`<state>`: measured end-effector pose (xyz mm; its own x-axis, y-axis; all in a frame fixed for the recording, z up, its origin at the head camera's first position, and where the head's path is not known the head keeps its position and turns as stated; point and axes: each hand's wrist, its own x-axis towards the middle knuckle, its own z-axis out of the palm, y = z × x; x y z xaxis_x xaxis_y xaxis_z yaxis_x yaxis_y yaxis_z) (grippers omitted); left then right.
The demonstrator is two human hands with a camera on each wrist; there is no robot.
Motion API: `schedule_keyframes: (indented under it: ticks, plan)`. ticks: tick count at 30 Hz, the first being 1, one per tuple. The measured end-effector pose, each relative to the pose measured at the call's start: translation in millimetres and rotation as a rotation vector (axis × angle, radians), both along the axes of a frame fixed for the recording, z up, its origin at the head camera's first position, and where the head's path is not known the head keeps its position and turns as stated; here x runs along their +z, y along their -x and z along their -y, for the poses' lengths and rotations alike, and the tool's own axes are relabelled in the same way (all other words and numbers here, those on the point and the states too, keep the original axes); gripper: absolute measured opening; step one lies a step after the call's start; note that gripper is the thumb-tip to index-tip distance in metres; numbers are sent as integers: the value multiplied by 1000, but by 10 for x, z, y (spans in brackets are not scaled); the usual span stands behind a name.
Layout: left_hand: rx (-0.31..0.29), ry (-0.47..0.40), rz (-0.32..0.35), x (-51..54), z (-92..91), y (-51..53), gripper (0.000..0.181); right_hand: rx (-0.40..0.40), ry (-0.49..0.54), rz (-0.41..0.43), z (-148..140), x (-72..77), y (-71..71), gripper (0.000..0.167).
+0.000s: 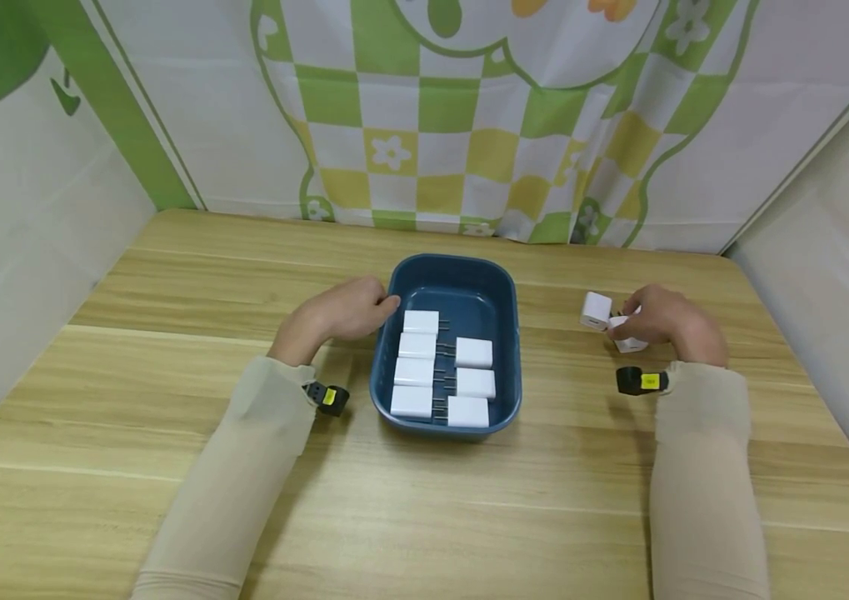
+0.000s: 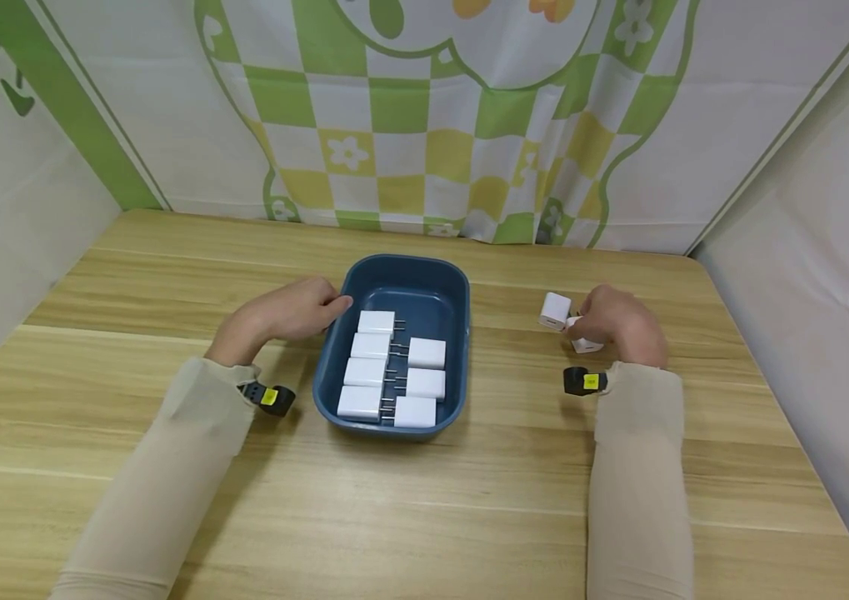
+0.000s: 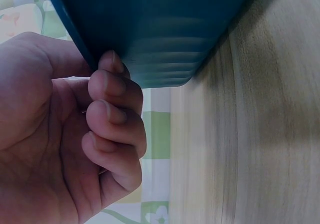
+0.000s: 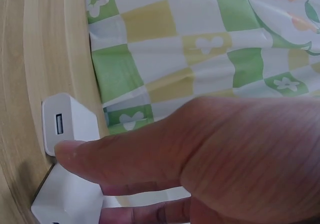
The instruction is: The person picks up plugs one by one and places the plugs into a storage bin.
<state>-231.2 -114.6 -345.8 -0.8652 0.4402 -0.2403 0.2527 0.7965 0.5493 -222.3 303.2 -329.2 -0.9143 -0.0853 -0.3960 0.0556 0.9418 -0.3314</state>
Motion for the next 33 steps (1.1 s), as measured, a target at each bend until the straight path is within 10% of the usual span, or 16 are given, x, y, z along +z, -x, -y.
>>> schedule_keyframes:
  ticks: [33]
  plan:
    - [11,16,-11,-12,-3,11,46,-44,-49,-8,12,-42,7,55]
